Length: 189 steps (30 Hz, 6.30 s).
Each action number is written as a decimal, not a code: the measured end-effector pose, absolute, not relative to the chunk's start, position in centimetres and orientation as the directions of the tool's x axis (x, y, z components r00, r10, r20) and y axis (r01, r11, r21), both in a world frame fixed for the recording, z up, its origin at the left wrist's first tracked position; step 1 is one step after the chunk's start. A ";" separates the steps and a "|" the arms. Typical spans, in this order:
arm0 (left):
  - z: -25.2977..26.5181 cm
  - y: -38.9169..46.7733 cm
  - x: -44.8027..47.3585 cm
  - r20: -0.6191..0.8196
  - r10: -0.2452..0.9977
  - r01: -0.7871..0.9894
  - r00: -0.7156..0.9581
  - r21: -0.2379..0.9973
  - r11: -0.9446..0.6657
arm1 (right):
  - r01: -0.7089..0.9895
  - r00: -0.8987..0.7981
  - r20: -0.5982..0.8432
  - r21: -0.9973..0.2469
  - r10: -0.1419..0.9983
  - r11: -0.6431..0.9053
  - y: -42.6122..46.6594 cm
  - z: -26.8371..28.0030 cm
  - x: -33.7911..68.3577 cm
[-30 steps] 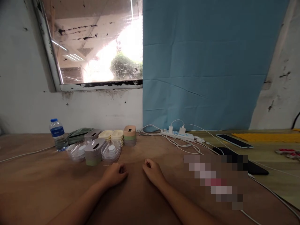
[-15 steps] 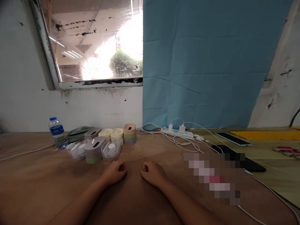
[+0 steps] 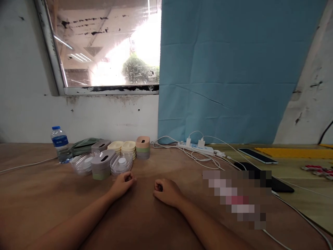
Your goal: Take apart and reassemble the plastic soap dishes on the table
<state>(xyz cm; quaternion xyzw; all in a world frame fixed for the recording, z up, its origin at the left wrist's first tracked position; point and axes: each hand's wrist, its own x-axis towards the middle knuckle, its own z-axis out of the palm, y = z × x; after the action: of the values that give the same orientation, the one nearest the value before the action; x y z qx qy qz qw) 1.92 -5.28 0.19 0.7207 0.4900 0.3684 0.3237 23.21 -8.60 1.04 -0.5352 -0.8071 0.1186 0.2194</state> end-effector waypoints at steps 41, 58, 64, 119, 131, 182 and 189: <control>2.4 -8.1 1.0 0.428 0.732 0.590 0.530 0.434 -0.681 | 0.953 0.018 0.512 -0.267 0.859 0.140 6.0 9.4 20.1; 10.9 7.9 -2.2 0.299 0.875 0.889 0.382 0.141 -0.436 | 0.982 -0.109 0.263 -0.119 0.959 0.144 -6.5 1.6 29.0; 10.7 9.2 -2.8 0.125 0.874 0.868 0.470 0.113 -0.483 | 0.988 -0.094 0.283 -0.093 0.955 0.124 -6.8 1.5 28.7; 1.8 -8.7 1.8 0.231 0.768 0.503 0.597 0.638 -0.583 | 0.526 -0.363 0.405 -0.654 0.839 0.543 -8.5 2.0 28.5; 0.8 -7.7 0.2 0.165 0.753 0.402 0.637 0.762 -0.507 | 0.404 -0.590 0.192 -0.770 0.784 0.493 -10.6 2.2 26.3; 2.6 -5.4 -2.7 0.769 0.582 0.653 0.265 0.301 -0.695 | 0.343 -0.651 0.120 -0.834 0.750 0.432 -9.2 1.2 28.3; 2.0 -4.3 -3.4 0.691 0.630 0.624 0.355 0.327 -0.710 | 0.236 -0.603 0.156 -0.902 0.783 0.362 -8.7 2.0 28.3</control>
<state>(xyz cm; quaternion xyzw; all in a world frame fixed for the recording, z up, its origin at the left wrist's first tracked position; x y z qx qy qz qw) -3.41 -4.32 2.05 0.8231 0.3809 0.4213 0.0035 28.33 -8.74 1.97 -0.3311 -0.7694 0.4575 0.2985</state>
